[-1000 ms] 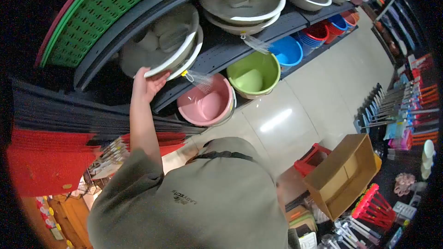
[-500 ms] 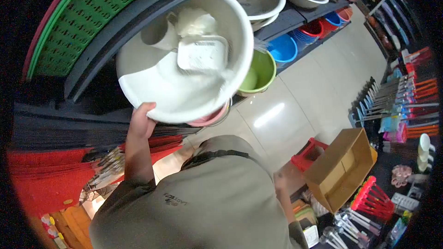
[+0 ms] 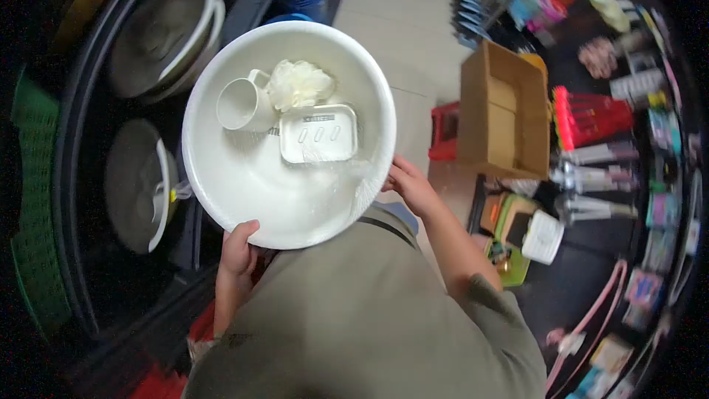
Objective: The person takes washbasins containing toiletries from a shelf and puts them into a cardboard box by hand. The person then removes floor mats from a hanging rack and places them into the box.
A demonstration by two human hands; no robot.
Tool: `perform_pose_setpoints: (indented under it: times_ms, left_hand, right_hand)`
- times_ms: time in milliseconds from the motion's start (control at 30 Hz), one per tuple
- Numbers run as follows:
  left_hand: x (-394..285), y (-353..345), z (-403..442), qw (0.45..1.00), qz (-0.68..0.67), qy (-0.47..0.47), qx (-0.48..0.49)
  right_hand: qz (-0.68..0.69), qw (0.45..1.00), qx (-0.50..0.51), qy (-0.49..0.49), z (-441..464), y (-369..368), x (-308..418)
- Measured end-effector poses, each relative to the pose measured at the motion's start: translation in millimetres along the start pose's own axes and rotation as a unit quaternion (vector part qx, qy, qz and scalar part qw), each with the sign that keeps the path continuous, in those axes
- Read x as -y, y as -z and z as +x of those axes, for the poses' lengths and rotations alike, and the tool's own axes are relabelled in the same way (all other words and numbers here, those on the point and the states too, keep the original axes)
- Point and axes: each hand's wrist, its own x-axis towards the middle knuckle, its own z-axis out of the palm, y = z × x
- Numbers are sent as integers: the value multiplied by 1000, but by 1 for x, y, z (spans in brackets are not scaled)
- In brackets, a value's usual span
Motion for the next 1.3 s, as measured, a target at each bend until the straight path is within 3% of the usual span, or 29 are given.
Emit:
perform_pose_setpoints:
  times_ms: [67,167,267,500,567,700,800,933,1000,1100,1300]
  left_hand:
    - [2,-10,11,997,56,42,-32]
    - [18,-29,45,994,101,32,9]
    - [29,-50,69,991,114,57,36]
    - [62,-117,120,953,253,120,114]
    - [75,-143,134,936,303,92,153]
    - [108,-196,167,938,297,63,170]
    - [130,-239,193,938,296,126,127]
    - [152,-286,219,933,299,142,137]
    - [165,-305,230,932,268,121,209]
    - [181,-338,243,928,266,107,239]
    - [205,-320,269,929,315,144,128]
  right_hand:
    - [43,999,-21,12,-16,8,-2]
    - [64,997,24,27,-30,34,2]
    - [-16,999,30,16,-58,21,18]
    - [144,980,-105,-92,-55,54,0]
    - [175,973,-124,-79,-49,73,1]
    - [227,961,-150,-41,-40,125,34]
    - [228,960,-162,-26,-24,178,52]
    - [243,955,-167,-32,-13,235,77]
    - [270,945,-180,-41,-11,265,91]
    - [305,931,-197,-40,-4,311,103]
    - [300,907,-295,4,27,425,72]
